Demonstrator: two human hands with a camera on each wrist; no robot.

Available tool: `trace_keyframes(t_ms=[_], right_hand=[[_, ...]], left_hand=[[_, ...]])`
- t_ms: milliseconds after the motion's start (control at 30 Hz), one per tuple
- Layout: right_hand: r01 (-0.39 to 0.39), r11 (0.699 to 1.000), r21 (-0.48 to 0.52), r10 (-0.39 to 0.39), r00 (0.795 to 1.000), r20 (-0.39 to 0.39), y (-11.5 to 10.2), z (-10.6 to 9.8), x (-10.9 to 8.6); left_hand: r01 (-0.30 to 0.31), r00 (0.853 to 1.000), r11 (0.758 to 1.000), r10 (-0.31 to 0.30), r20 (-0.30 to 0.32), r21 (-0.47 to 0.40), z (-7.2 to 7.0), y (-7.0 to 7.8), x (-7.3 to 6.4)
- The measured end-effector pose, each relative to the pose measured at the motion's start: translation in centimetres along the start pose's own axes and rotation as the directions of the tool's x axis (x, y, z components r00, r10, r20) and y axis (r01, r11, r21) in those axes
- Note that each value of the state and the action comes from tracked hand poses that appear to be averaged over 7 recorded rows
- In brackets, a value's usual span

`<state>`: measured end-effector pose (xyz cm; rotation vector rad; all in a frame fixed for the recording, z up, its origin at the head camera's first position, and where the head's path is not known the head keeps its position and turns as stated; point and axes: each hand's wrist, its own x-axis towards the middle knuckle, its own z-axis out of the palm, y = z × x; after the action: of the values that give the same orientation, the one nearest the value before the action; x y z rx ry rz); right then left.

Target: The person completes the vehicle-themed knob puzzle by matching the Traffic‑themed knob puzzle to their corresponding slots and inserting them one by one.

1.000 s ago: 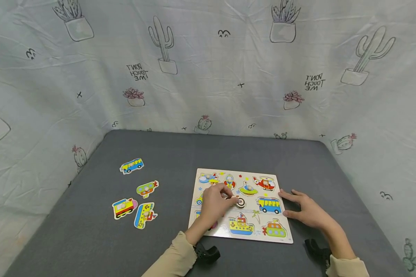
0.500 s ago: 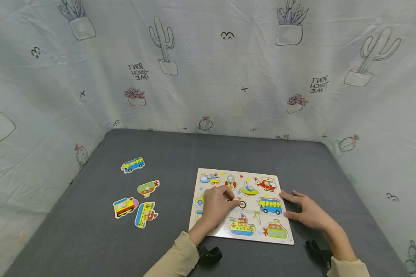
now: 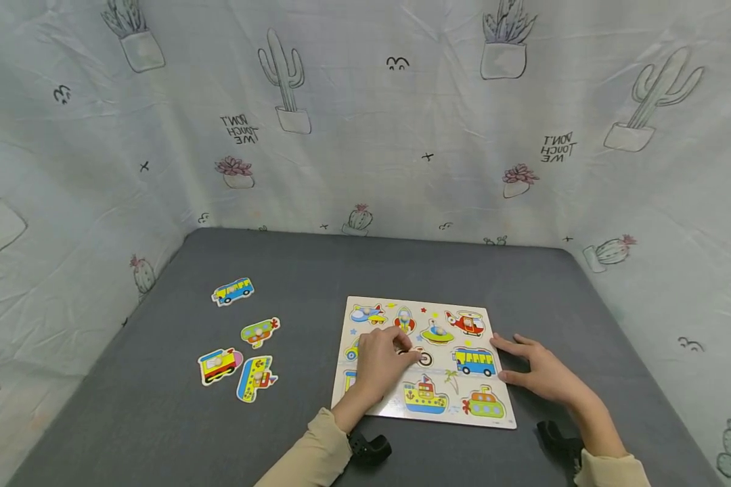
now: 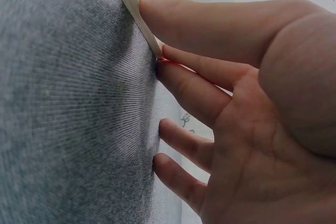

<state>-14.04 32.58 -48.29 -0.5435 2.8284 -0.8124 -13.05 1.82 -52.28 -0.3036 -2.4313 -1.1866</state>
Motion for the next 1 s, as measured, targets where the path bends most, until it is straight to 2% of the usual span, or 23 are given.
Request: trace_keyframes(t_ms=[300, 733, 1000], right_hand=[[0.008, 1.0, -0.006, -0.008, 1.0, -0.017, 0.01, 0.36, -0.01], [-0.032, 0.999, 0.006, 0.032, 0.999, -0.015, 0.21, 0.78, -0.09], [-0.017, 1.0, 0.025, 0.018, 1.0, -0.019, 0.27, 0.86, -0.06]], left_hand=[[-0.006, 1.0, 1.0, 0.006, -0.003, 0.004, -0.11, -0.24, -0.05], [-0.001, 1.0, 1.0, 0.001, -0.006, 0.012, 0.09, -0.51, -0.28], [-0.018, 1.0, 1.0, 0.019, -0.022, 0.015, 0.15, -0.76, -0.22]])
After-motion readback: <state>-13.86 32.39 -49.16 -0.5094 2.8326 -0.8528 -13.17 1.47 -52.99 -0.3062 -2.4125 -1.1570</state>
